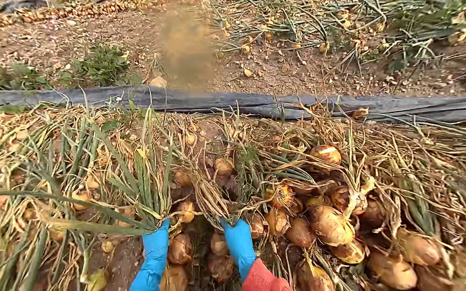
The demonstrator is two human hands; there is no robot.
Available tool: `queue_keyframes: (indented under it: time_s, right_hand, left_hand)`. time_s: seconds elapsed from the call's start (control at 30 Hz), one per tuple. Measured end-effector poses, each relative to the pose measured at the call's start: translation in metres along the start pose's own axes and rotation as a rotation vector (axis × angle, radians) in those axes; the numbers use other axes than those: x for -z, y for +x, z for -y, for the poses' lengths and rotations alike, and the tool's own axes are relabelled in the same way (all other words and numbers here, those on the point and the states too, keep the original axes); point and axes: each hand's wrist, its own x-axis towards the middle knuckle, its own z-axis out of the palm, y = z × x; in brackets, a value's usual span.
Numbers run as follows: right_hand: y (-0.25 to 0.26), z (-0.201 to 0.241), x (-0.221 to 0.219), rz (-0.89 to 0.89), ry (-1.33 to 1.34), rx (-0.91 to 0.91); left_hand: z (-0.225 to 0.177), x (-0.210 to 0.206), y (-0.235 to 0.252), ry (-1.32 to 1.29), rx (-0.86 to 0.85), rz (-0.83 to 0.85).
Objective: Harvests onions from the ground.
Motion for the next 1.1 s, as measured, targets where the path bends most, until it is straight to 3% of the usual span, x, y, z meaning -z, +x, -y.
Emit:
queue_keyframes:
  time_s: [0.1,0.2,0.27,0.37,0.43,0.5,0.6,0.73,0.83,0.9,0.97,1.0,1.03,1.1]
  right_hand:
    - [-0.023,0.011,0.016,0.122,0.09,0.133]
    - [-0.039,0.034,0.048,0.203,0.244,0.178]
    - [-0.04,0.044,0.075,0.265,0.417,0.138]
    - [0.002,0.054,0.12,0.255,0.46,0.09]
    - [0.051,0.046,0.144,0.118,0.39,0.044]
    - [0.089,0.039,0.165,0.08,0.292,-0.004]
    - [0.112,0.057,0.205,-0.041,-0.051,0.161]
    - [0.159,0.098,0.262,-0.536,-0.323,0.506]
    - [0.234,0.097,0.266,-0.625,-0.501,0.633]
    - [0.278,0.072,0.259,-0.54,-0.625,0.621]
    - [0.3,0.066,0.249,-0.459,-0.695,0.566]
    - [0.306,0.066,0.247,-0.439,-0.74,0.567]
    - [0.312,0.068,0.244,-0.422,-0.791,0.58]
    - [0.33,0.072,0.241,-0.404,-0.881,0.637]
  left_hand:
    - [-0.045,0.029,-0.043,0.041,-0.1,0.093]
    - [-0.116,0.038,-0.071,0.113,-0.308,0.204]
    - [-0.172,0.025,-0.074,0.21,-0.393,0.366]
    - [-0.221,-0.039,-0.06,0.382,-0.291,0.602]
    - [-0.206,-0.104,-0.051,0.447,-0.216,0.709]
    - [-0.167,-0.181,-0.042,0.521,-0.149,0.724]
    - [-0.124,-0.25,-0.018,0.601,-0.078,0.703]
    - [-0.122,-0.252,-0.015,0.734,-0.128,0.71]
    - [-0.156,-0.2,0.007,0.827,-0.225,0.928]
    - [-0.154,-0.154,0.042,0.572,-0.209,0.857]
    - [-0.132,-0.127,0.083,0.398,-0.124,0.486]
    - [-0.119,-0.128,0.103,0.5,-0.07,0.287]
    - [-0.107,-0.134,0.122,0.662,-0.003,0.199]
    - [-0.095,-0.16,0.141,0.874,0.056,0.162]
